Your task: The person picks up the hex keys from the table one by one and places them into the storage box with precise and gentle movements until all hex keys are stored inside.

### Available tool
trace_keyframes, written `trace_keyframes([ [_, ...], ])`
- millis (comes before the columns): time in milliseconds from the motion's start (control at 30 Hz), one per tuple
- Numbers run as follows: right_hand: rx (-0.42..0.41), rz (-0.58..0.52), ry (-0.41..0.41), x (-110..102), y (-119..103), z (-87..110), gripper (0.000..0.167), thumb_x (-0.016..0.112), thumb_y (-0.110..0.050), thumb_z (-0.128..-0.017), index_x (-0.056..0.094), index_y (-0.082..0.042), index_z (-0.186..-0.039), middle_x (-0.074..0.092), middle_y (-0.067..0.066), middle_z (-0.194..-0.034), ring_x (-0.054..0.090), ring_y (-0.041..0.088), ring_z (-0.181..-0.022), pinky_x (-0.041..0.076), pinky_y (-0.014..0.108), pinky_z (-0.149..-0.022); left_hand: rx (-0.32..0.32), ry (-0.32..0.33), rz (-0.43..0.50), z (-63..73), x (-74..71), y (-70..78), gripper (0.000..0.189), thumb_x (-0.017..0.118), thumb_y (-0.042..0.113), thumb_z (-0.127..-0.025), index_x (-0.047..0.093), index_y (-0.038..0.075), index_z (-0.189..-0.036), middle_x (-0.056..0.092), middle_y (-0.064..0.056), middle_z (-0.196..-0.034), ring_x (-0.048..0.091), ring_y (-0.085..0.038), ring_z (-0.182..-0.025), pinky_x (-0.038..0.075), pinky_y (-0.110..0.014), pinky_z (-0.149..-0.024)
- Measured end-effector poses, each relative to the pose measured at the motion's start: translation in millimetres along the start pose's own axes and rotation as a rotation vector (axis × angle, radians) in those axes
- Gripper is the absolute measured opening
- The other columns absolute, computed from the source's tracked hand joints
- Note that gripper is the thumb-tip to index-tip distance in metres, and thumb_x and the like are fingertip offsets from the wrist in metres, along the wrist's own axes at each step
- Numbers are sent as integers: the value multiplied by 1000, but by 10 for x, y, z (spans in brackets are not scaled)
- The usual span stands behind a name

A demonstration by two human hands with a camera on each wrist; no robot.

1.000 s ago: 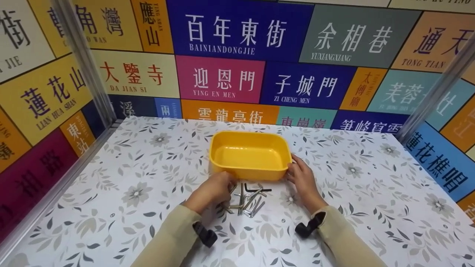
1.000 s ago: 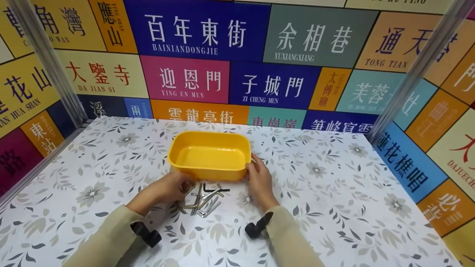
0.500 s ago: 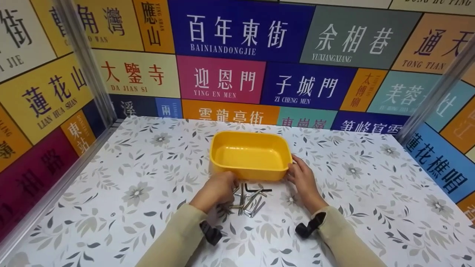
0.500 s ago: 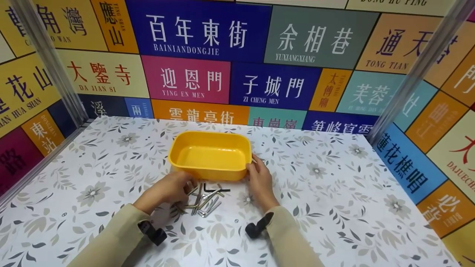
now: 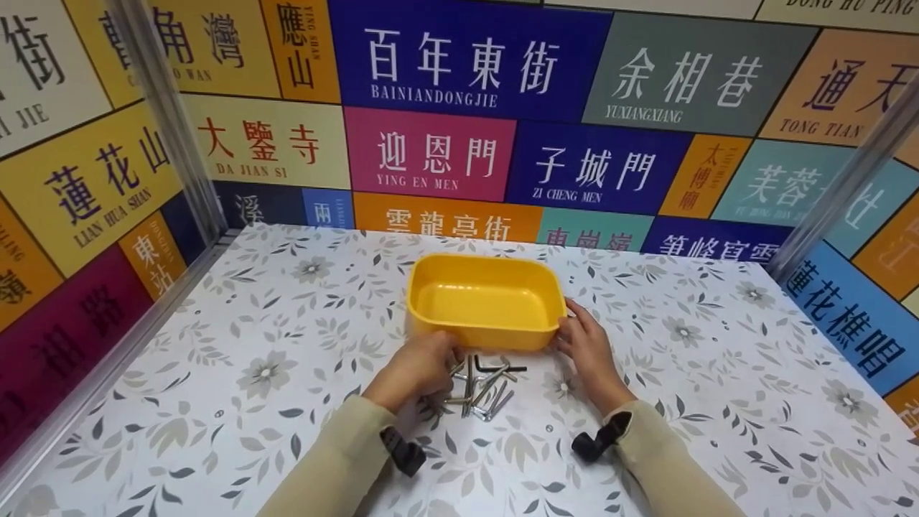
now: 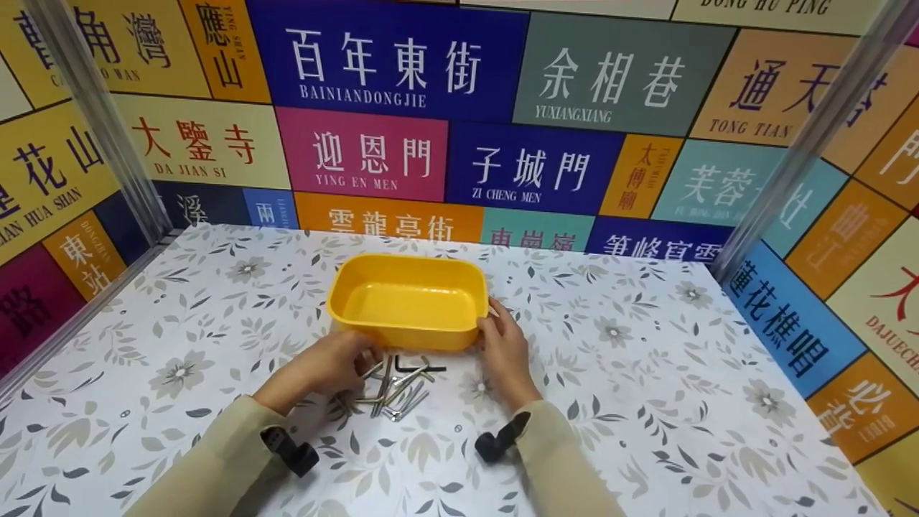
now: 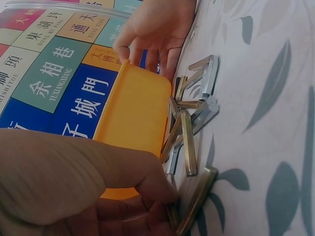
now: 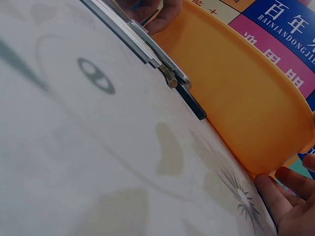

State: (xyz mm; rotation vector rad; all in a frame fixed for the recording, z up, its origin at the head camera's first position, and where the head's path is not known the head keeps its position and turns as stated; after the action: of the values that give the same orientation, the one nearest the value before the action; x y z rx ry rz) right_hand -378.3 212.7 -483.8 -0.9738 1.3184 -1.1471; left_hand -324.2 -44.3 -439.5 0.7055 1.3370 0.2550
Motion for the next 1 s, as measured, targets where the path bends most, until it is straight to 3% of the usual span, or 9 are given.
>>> trace_keyframes([
  [67,-2,-8,-4,-10,-5,8,55,38,-26,-104,32,-22,-159,49,10,-154,60,28,-129,50,39,-108,8,-6,14,-3,-3,4,44,70,-14,-61,71,9,-99,67,-1,-83,58,-20,-76,51,-31,-67],
  [300,-24,-1,-6,-39,-17,9,54,39,-28,-105,33,-20,-159,51,9,-153,60,27,-129,50,39,-108,131,-25,46,-16,-97,132,42,70,-14,-64,71,6,-101,69,-9,-89,58,-19,-75,50,-31,-66],
  [467,-20,-5,-7,-17,2,-1,54,39,-26,-105,35,-19,-158,51,10,-152,61,27,-128,52,38,-106,103,-63,64,-33,-295,236,42,72,-9,-70,72,8,-108,71,-7,-91,60,-16,-77,52,-28,-69],
  [767,-25,-15,1,-14,5,7,54,39,-24,-104,36,-18,-157,49,9,-154,62,26,-125,53,36,-105,143,5,97,-200,-767,390,42,70,-6,-77,70,7,-117,72,-8,-93,62,-18,-81,53,-25,-66],
  [1000,-36,-19,13,-4,5,16,54,39,-23,-104,37,-17,-157,51,12,-152,64,24,-122,54,34,-102,70,67,183,-431,-815,300,41,70,-3,-82,67,6,-122,69,-11,-99,61,-18,-74,53,-24,-59],
])
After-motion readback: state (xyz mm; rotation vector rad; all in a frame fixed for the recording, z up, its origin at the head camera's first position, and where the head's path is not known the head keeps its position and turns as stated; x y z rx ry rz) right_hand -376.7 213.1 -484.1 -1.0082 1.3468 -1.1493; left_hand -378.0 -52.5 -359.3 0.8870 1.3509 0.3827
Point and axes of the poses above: each hand's wrist, its own z-axis away from the middle knuckle, its own x-axis out of the palm, y = z × x, the point moved 6 cm from there along -z, towards the middle knuckle
